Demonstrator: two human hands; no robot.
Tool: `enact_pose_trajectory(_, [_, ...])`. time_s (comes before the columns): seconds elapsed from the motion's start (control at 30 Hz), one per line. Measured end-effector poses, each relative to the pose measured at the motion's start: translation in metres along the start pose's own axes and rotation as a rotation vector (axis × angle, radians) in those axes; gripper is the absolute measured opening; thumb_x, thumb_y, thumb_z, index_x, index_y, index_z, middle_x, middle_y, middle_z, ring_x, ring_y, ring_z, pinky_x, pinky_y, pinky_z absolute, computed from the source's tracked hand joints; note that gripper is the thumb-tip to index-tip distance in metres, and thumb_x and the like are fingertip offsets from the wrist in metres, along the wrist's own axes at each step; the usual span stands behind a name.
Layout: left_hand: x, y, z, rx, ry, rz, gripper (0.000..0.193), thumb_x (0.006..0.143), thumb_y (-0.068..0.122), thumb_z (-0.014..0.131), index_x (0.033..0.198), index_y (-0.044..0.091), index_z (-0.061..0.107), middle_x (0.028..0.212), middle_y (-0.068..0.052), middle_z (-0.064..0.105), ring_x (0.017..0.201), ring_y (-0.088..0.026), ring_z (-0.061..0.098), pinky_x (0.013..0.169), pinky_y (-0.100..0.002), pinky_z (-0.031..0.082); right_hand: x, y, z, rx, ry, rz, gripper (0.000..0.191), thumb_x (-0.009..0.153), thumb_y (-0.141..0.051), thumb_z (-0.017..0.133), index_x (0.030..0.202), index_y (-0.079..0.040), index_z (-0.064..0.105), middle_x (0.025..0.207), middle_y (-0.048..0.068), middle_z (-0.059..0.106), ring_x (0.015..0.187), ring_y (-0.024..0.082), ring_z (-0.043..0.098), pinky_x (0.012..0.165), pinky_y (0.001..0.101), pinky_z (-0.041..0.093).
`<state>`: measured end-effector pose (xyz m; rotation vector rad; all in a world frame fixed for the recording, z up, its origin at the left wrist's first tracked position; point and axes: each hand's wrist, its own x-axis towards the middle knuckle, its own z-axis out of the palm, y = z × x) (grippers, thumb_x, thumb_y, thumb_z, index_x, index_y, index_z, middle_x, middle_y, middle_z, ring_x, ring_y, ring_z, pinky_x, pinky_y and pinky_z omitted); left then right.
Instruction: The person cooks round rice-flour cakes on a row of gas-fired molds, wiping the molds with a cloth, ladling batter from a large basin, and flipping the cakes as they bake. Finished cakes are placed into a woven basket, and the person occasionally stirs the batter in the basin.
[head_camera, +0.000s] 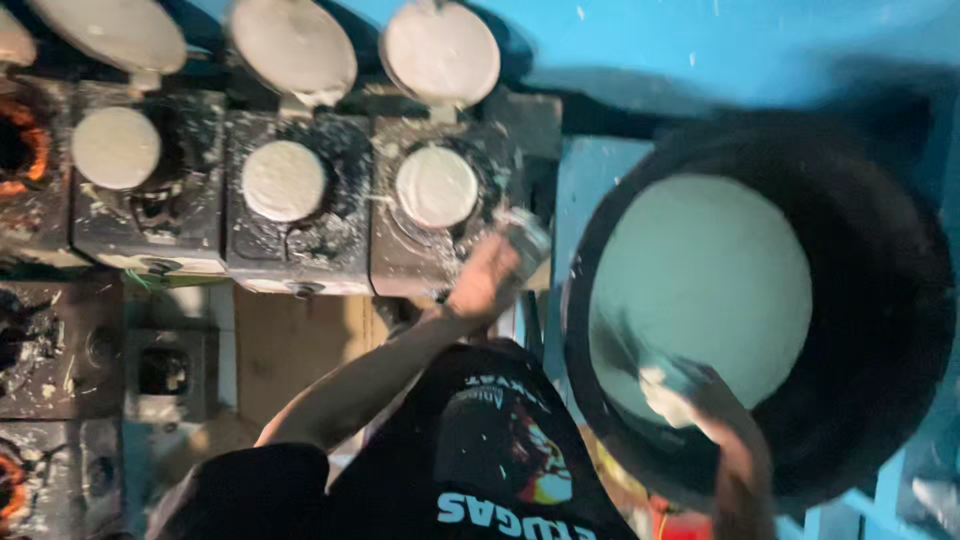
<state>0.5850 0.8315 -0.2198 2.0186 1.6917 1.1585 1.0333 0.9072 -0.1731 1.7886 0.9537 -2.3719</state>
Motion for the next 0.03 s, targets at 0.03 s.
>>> enact_pose_trajectory(0.03, [0.0073, -0.0199, -0.0105, 0.142, 0.065, -0.130, 0.056, 0.087, 0.016, 0.073, 0.137, 0.007, 0.051, 0.130, -0.022, 0.051, 0.118, -0.041, 0.053, 0.097, -0.050, 0.042, 0.0036, -0.0205, -0.0119, -0.028, -0.010, -0.019, 0.024, 0.099, -0.020, 0.066, 0.113, -0.002, 0.074, 0.089, 0.008, 0.068, 0.075, 0.031, 0.060, 0.057, 0.0416, 0.043])
